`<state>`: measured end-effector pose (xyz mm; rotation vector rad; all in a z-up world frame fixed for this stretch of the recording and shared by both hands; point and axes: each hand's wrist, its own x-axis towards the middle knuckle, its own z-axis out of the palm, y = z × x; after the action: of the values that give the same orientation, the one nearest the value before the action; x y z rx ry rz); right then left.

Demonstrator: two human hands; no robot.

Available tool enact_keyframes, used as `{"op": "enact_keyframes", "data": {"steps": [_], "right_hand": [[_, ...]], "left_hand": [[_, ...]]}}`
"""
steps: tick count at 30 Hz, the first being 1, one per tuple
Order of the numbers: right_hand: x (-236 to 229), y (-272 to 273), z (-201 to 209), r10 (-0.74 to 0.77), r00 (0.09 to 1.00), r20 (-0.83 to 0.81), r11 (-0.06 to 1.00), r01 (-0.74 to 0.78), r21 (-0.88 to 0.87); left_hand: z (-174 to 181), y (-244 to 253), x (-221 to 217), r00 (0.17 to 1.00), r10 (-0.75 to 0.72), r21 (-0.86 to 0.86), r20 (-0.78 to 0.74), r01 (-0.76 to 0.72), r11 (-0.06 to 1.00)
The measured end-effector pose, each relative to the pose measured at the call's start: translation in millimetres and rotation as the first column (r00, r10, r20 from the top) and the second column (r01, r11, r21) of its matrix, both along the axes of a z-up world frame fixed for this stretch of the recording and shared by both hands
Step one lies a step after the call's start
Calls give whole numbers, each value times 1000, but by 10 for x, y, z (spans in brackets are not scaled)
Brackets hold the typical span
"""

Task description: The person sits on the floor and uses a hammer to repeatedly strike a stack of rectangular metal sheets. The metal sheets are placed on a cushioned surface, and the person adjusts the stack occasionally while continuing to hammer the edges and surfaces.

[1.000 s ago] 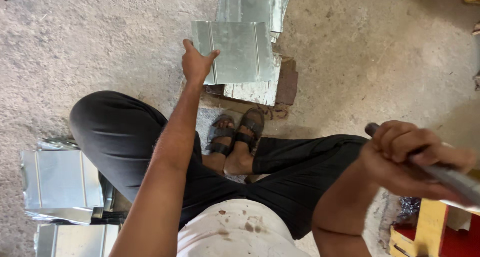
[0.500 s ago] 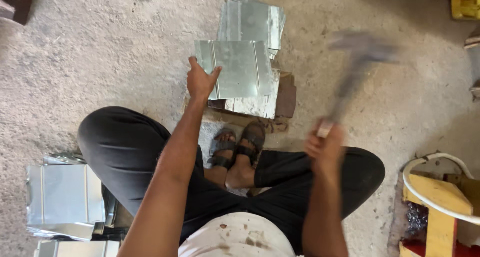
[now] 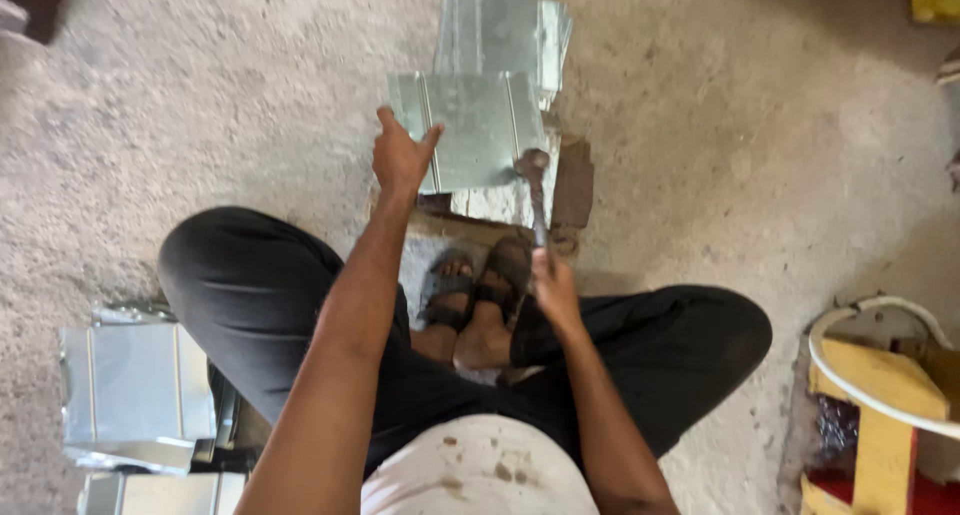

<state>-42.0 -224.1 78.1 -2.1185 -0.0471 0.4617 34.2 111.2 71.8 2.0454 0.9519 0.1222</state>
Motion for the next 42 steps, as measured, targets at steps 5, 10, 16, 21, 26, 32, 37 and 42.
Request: {"op": "enact_keyframes", "data": {"steps": [5,10,16,21,26,32,37,42], "right_hand": [[266,-259,980,-154,930,-333,785,320,531],[120,-248,2522,-276,933,230,636,-2,771],[-15,-83,1625,-340,781,524,645,-212,734],[-240,-50,518,-156,986,-65,967,165,195],[25,-267,1338,-255,908,-333,760,401,511],[9,-360,2302,-327,849,415,613,-144,777],[-195,-168,805,-307,809,501,837,-21,547],[-340,-82,259,-209,857,-471,923,332,195]], "left_hand": [[-48,-11,-27,999,-15,-12,-35,15,1000],[-73,-157,-326,1000,1,45,10,-1,999],[128,-154,-297,995,6,40,-100,-2,999],[217,-144,-338,996,-29,44,-80,32,998],[124,-232,-380,998,-47,51,-32,49,998],[260,-209,-399,994,-26,47,-105,31,998],[240,-218,-377,995,-37,34,-92,41,999],[289,-203,-361,995,-30,78,-99,38,996]]}}
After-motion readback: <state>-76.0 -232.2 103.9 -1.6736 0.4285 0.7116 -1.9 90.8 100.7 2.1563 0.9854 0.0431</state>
